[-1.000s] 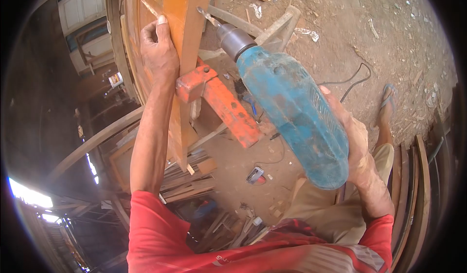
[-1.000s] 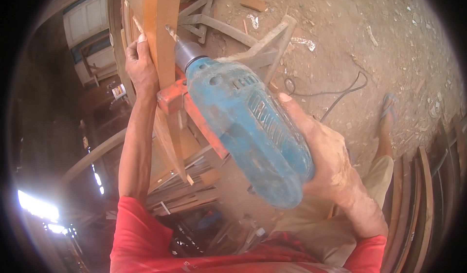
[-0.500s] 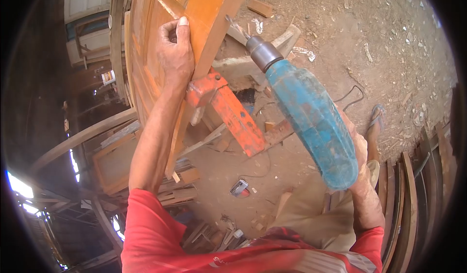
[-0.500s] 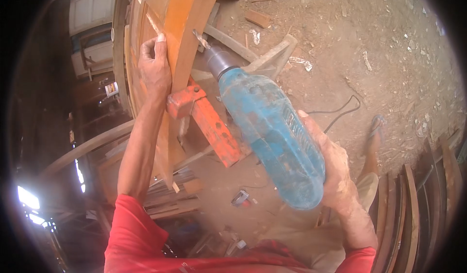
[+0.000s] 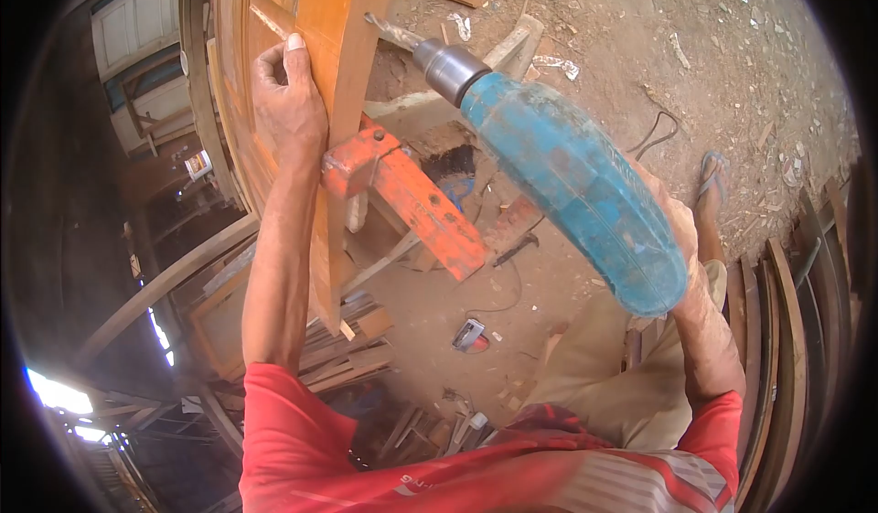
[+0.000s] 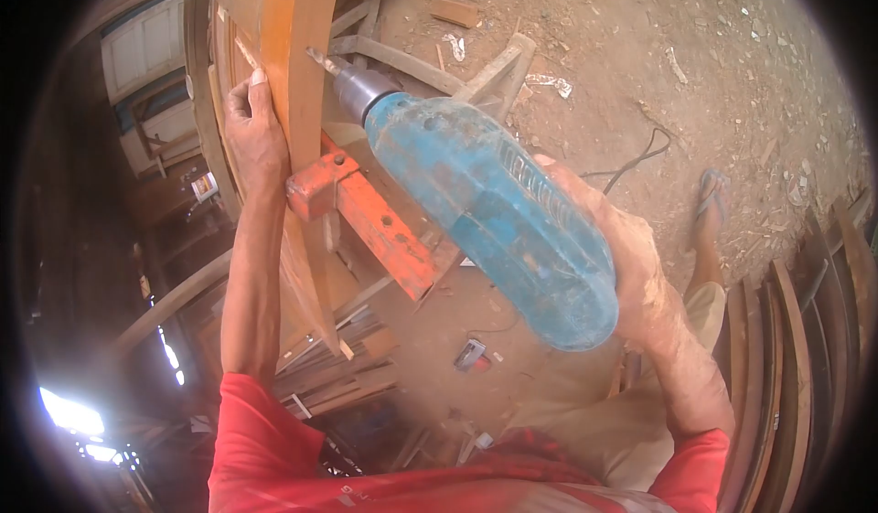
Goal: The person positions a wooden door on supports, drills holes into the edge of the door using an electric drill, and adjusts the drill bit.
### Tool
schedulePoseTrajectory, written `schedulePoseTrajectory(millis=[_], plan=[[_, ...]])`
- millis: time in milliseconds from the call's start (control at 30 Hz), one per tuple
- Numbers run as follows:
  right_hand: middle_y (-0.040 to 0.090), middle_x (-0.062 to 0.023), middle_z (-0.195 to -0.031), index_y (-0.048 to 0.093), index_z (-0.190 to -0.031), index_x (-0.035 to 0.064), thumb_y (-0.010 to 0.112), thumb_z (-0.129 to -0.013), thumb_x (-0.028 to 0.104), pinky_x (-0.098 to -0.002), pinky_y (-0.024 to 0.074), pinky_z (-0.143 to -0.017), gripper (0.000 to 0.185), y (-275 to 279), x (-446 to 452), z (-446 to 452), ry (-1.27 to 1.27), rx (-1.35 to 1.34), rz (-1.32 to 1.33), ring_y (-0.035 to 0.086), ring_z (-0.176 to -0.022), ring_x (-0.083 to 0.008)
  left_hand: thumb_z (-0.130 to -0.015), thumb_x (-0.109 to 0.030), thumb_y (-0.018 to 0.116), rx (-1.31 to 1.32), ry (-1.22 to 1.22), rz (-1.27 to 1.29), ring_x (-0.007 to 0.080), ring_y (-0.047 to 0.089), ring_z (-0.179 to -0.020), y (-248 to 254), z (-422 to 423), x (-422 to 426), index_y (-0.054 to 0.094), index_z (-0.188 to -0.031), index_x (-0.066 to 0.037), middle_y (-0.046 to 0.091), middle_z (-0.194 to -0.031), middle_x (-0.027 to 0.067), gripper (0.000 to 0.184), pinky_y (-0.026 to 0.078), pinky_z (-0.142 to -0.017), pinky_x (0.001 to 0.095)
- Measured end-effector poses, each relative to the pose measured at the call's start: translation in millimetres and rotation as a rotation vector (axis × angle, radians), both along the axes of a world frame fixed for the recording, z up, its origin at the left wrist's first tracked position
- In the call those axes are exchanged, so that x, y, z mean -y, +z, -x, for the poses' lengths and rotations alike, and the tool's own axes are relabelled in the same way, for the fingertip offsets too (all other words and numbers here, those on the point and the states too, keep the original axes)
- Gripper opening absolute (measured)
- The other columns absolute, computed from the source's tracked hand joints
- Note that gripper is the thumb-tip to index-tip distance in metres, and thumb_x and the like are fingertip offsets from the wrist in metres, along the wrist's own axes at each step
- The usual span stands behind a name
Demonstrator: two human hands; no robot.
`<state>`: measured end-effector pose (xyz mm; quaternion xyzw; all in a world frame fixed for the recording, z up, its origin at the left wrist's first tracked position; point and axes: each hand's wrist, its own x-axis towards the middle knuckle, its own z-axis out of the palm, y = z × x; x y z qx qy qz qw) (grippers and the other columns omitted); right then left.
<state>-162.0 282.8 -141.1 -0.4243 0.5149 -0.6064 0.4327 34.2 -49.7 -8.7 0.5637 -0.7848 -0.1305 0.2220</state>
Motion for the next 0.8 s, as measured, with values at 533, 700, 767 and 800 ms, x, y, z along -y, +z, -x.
schedulePoseTrajectory(millis=[533, 700, 767, 800], plan=[[0.059, -0.0211, -0.146, 0.045, -0.151, 0.0011, 0.083, -0.079, 0.014, -0.0407, 0.0538, -0.101, 0.082, 2, 0, 9, 0.037, -0.032, -0.045, 0.066, -0.125, -0.0356, -0.102, -0.043, 0.064, 0.062, 0.027, 0.026, 0.0178, 0.061, -0.098, 1, 2, -2, 0.064, -0.112, 0.002, 0.066, -0.106, 0.0108, 0.046, 0.050, -0.089, 0.0339], [0.058, -0.0216, -0.146, 0.046, -0.150, 0.0006, 0.084, -0.078, 0.013, -0.0414, 0.0537, -0.101, 0.083, -1, 1, 9, 0.023, -0.001, -0.014, 0.065, -0.125, -0.0360, -0.102, -0.041, 0.064, 0.071, 0.027, 0.018, 0.0173, 0.061, -0.098, 1, 2, -2, 0.064, -0.112, 0.002, 0.066, -0.106, 0.0103, 0.044, 0.050, -0.089, 0.0335], [0.058, -0.0217, -0.146, 0.046, -0.150, 0.0003, 0.084, -0.077, 0.013, -0.0416, 0.0537, -0.101, 0.083, -2, 3, 11, 0.023, -0.032, -0.016, 0.065, -0.125, -0.0362, -0.102, -0.040, 0.064, 0.028, 0.021, 0.007, 0.0172, 0.061, -0.099, 0, 0, 0, 0.064, -0.112, 0.002, 0.067, -0.105, 0.0100, 0.044, 0.050, -0.090, 0.0336], [0.058, -0.0219, -0.146, 0.046, -0.150, -0.0001, 0.083, -0.077, 0.012, -0.0416, 0.0537, -0.101, 0.083, -1, 4, 12, 0.028, -0.006, 0.012, 0.065, -0.125, -0.0365, -0.102, -0.040, 0.064, 0.030, 0.021, 0.010, 0.0172, 0.061, -0.099, -1, -1, 2, 0.064, -0.112, 0.002, 0.067, -0.105, 0.0100, 0.044, 0.050, -0.090, 0.0336]])
